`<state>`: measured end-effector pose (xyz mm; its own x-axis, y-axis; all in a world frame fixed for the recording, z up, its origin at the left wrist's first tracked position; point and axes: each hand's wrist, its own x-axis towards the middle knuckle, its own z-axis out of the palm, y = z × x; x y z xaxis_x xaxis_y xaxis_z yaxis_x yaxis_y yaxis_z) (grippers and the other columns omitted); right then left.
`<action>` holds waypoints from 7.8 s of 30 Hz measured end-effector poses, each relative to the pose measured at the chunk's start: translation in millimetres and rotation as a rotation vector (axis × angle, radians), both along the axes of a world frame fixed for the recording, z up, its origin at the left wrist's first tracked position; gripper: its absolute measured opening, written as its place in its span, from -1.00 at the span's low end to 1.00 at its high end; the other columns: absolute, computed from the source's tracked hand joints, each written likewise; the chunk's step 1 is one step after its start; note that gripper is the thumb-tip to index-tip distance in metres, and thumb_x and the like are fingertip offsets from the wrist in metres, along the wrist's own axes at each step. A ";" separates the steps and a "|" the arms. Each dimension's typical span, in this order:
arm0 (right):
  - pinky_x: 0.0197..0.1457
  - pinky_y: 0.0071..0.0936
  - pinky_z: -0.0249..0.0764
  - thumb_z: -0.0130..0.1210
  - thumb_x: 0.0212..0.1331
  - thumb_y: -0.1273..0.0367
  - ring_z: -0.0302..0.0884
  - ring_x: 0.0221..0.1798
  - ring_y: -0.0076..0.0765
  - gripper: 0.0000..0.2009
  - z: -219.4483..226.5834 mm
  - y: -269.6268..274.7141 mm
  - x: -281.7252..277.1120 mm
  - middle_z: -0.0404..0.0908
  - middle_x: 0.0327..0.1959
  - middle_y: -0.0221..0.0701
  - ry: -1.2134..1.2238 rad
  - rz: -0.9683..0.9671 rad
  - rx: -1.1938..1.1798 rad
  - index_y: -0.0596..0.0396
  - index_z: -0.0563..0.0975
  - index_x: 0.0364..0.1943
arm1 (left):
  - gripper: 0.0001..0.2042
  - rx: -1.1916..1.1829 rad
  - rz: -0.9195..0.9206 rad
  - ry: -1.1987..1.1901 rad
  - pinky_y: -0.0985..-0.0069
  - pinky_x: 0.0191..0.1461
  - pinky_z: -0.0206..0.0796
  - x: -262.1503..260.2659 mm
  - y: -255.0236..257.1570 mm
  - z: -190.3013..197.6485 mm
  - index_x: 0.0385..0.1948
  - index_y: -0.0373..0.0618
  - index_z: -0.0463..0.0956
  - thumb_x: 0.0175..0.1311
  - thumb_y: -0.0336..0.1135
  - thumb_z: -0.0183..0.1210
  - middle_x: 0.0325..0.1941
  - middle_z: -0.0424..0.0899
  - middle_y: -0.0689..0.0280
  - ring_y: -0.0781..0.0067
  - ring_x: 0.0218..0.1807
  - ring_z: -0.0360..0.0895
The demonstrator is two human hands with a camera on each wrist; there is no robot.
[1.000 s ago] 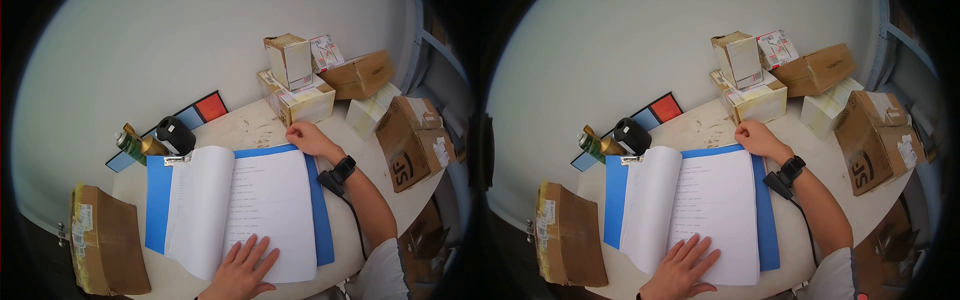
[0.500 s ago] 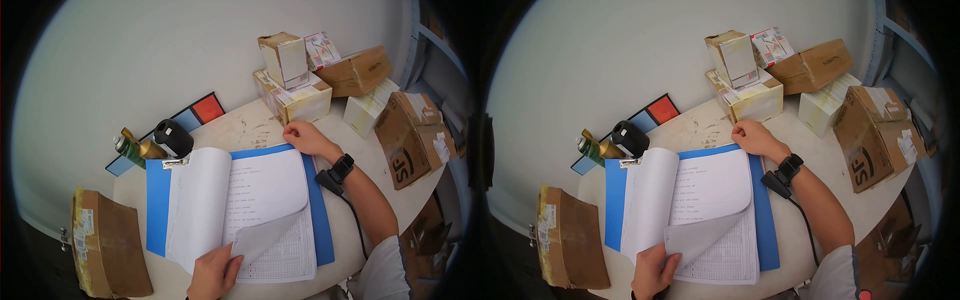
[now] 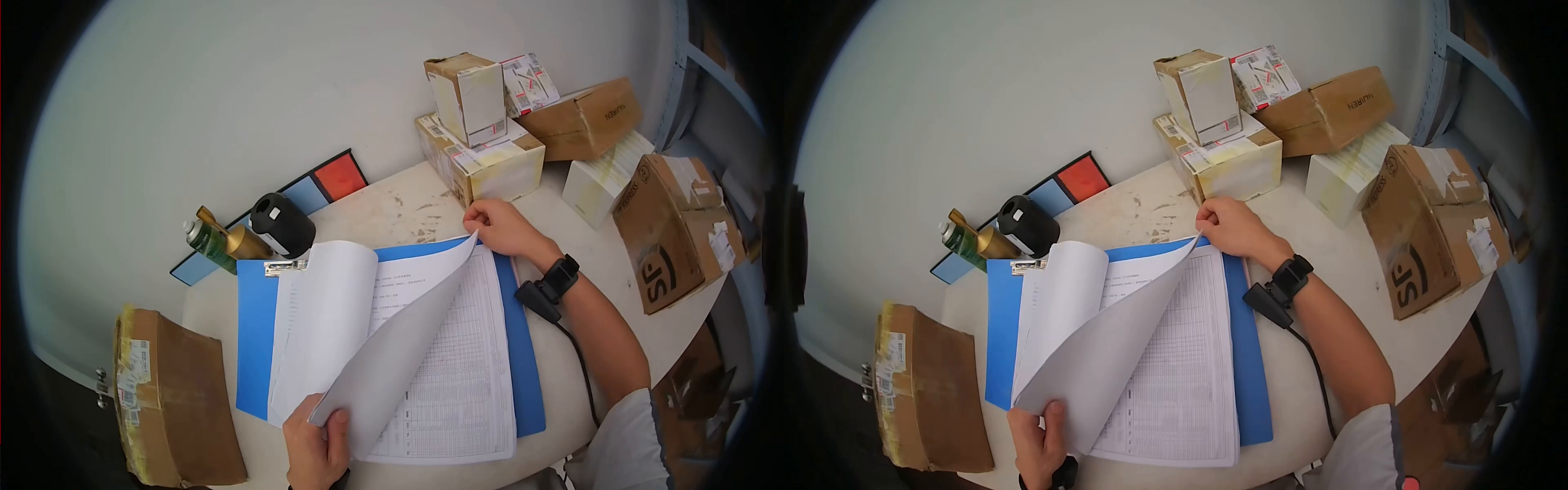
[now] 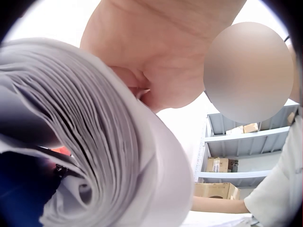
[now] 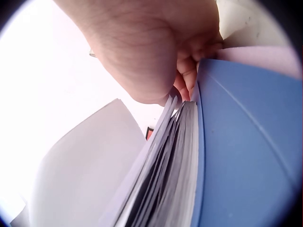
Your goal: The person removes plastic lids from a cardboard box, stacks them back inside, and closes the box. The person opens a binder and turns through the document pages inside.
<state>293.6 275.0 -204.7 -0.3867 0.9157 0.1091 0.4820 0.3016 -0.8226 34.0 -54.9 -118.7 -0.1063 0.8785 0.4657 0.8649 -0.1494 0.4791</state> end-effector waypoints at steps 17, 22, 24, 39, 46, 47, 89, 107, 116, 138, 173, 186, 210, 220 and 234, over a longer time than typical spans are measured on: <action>-0.11 -0.41 0.56 0.17 0.27 0.35 0.67 -0.27 -0.34 -0.81 5.3 -1.3 0.3 0.74 -0.32 -0.27 -0.020 -0.016 -0.006 0.22 0.67 -0.23 | -0.24 -0.525 -0.561 0.327 -0.12 0.58 0.01 21.3 -2.5 21.9 0.36 -0.15 0.41 0.04 -0.18 0.46 0.46 0.37 -0.02 -0.22 0.53 0.19; -0.11 -0.40 0.57 0.17 0.26 0.37 0.67 -0.27 -0.33 -0.81 2.7 -2.2 -1.5 0.73 -0.33 -0.26 -0.006 -0.008 0.004 0.25 0.65 -0.23 | -0.23 -0.541 -0.538 0.270 -0.10 0.56 0.05 9.9 -3.0 17.5 0.36 -0.16 0.40 0.03 -0.18 0.47 0.46 0.37 -0.03 -0.24 0.49 0.25; -0.11 -0.40 0.57 0.17 0.26 0.37 0.67 -0.27 -0.33 -0.81 -0.1 -0.1 -1.4 0.73 -0.33 -0.26 0.001 0.000 0.006 0.25 0.65 -0.23 | -0.26 -0.545 -0.569 0.240 -0.09 0.55 0.08 11.4 -0.4 19.1 0.36 -0.17 0.40 0.06 -0.25 0.46 0.46 0.37 -0.04 -0.24 0.47 0.28; -0.10 -0.38 0.58 0.18 0.26 0.36 0.68 -0.26 -0.30 -0.81 0.1 -1.3 1.5 0.74 -0.30 -0.25 -0.003 -0.026 0.024 0.22 0.66 -0.21 | -0.23 0.362 0.752 0.345 0.29 0.34 0.35 -30.1 -5.5 15.1 0.49 -0.19 0.14 0.13 -0.69 0.08 0.07 0.61 0.04 0.10 0.15 0.59; -0.06 -0.37 0.57 0.16 0.26 0.33 0.70 -0.22 -0.26 -0.79 4.3 -1.9 -0.1 0.74 -0.30 -0.25 -0.018 0.007 0.000 0.20 0.67 -0.21 | -0.17 -0.426 -0.479 0.296 -0.08 0.49 0.14 37.2 -5.1 15.9 0.37 -0.11 0.39 -0.05 -0.16 0.52 0.46 0.35 -0.01 -0.19 0.51 0.20; -0.06 -0.37 0.57 0.16 0.26 0.33 0.70 -0.22 -0.26 -0.79 4.4 -1.0 1.8 0.74 -0.30 -0.25 -0.023 -0.008 0.001 0.20 0.67 -0.21 | -0.16 -0.453 -0.492 0.289 -0.07 0.48 0.16 37.6 -3.5 11.8 0.37 -0.12 0.39 -0.06 -0.15 0.52 0.45 0.37 -0.01 -0.20 0.50 0.23; -0.05 -0.30 0.58 0.16 0.24 0.32 0.72 -0.19 -0.19 -0.79 -0.7 -0.3 -0.4 0.76 -0.29 -0.23 -0.048 -0.019 0.034 0.18 0.67 -0.23 | -0.22 -0.462 -0.515 0.234 -0.02 0.42 0.28 27.1 0.3 13.8 0.36 -0.16 0.41 0.02 -0.18 0.48 0.38 0.46 -0.11 -0.26 0.42 0.36; -0.08 -0.35 0.58 0.16 0.27 0.33 0.71 -0.22 -0.24 -0.80 0.0 -1.8 -1.8 0.75 -0.30 -0.26 -0.051 -0.009 0.020 0.18 0.67 -0.21 | -0.36 -0.109 0.077 0.130 0.09 0.38 0.29 8.9 -18.1 22.6 0.27 -0.27 0.42 0.06 -0.46 0.38 0.25 0.49 -0.05 -0.15 0.33 0.44; -0.08 -0.33 0.58 0.18 0.25 0.34 0.71 -0.23 -0.24 -0.81 0.9 -4.1 -1.9 0.75 -0.31 -0.25 -0.024 -0.033 0.025 0.19 0.67 -0.23 | -0.10 -0.508 -0.527 0.238 -0.03 0.55 0.08 34.2 -1.7 4.1 0.36 -0.15 0.40 -0.19 -0.16 0.55 0.52 0.31 0.02 -0.16 0.55 0.18; -0.08 -0.36 0.57 0.17 0.25 0.33 0.70 -0.23 -0.28 -0.81 2.1 -4.6 -3.0 0.75 -0.29 -0.29 -0.054 -0.025 0.036 0.18 0.66 -0.22 | -0.26 0.281 0.591 0.268 0.15 0.40 0.24 -10.5 -10.3 15.2 0.44 -0.24 0.23 0.06 -0.74 0.02 0.33 0.43 -0.02 -0.01 0.35 0.42; -0.11 -0.42 0.55 0.16 0.28 0.38 0.65 -0.26 -0.37 -0.83 2.7 -6.6 -1.7 0.71 -0.33 -0.31 -0.019 -0.024 0.029 0.22 0.64 -0.22 | -0.36 -0.412 -0.431 0.204 -0.06 0.40 0.32 40.1 -1.6 12.4 0.27 -0.24 0.46 0.14 -0.22 0.43 0.31 0.54 -0.09 -0.30 0.37 0.42; -0.07 -0.35 0.57 0.16 0.26 0.34 0.71 -0.20 -0.24 -0.82 0.9 -5.8 -3.1 0.75 -0.28 -0.27 -0.044 -0.044 0.027 0.17 0.66 -0.23 | -0.60 -0.353 -0.500 0.172 -0.03 0.39 0.33 42.5 -3.2 10.1 0.13 -0.20 0.55 0.23 -0.43 0.28 0.21 0.61 -0.03 -0.25 0.32 0.48; -0.10 -0.37 0.57 0.16 0.27 0.35 0.67 -0.25 -0.31 -0.82 3.5 -6.4 -4.8 0.73 -0.33 -0.29 -0.042 -0.056 0.028 0.19 0.65 -0.23 | -0.19 -0.428 -0.514 0.241 -0.05 0.48 0.18 40.8 -16.7 27.4 0.41 -0.09 0.35 0.01 -0.25 0.47 0.44 0.35 0.01 -0.11 0.48 0.27; -0.14 -0.41 0.54 0.16 0.27 0.39 0.62 -0.31 -0.36 -0.83 1.9 -3.3 -5.4 0.69 -0.37 -0.29 -0.045 -0.027 0.051 0.26 0.63 -0.25 | -0.45 -0.344 -0.425 0.443 0.09 0.34 0.35 35.2 -13.7 -2.4 0.26 -0.22 0.45 0.17 -0.35 0.26 0.24 0.54 -0.01 -0.10 0.29 0.47; -0.14 -0.36 0.52 0.13 0.31 0.39 0.59 -0.29 -0.32 -0.82 -7.6 -1.0 -3.3 0.67 -0.37 -0.27 -0.016 -0.020 0.115 0.27 0.62 -0.25 | -0.27 0.262 0.409 0.377 0.32 -0.14 0.44 -21.8 -24.3 29.5 0.38 -0.21 0.36 0.00 -0.64 0.23 -0.25 0.53 0.19 0.16 -0.21 0.56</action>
<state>290.2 274.0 -212.3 -0.3711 0.9051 0.2073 0.5019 0.3834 -0.7753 12.3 -79.2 -89.2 -0.1966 0.6528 0.7316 0.9798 0.1595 0.1210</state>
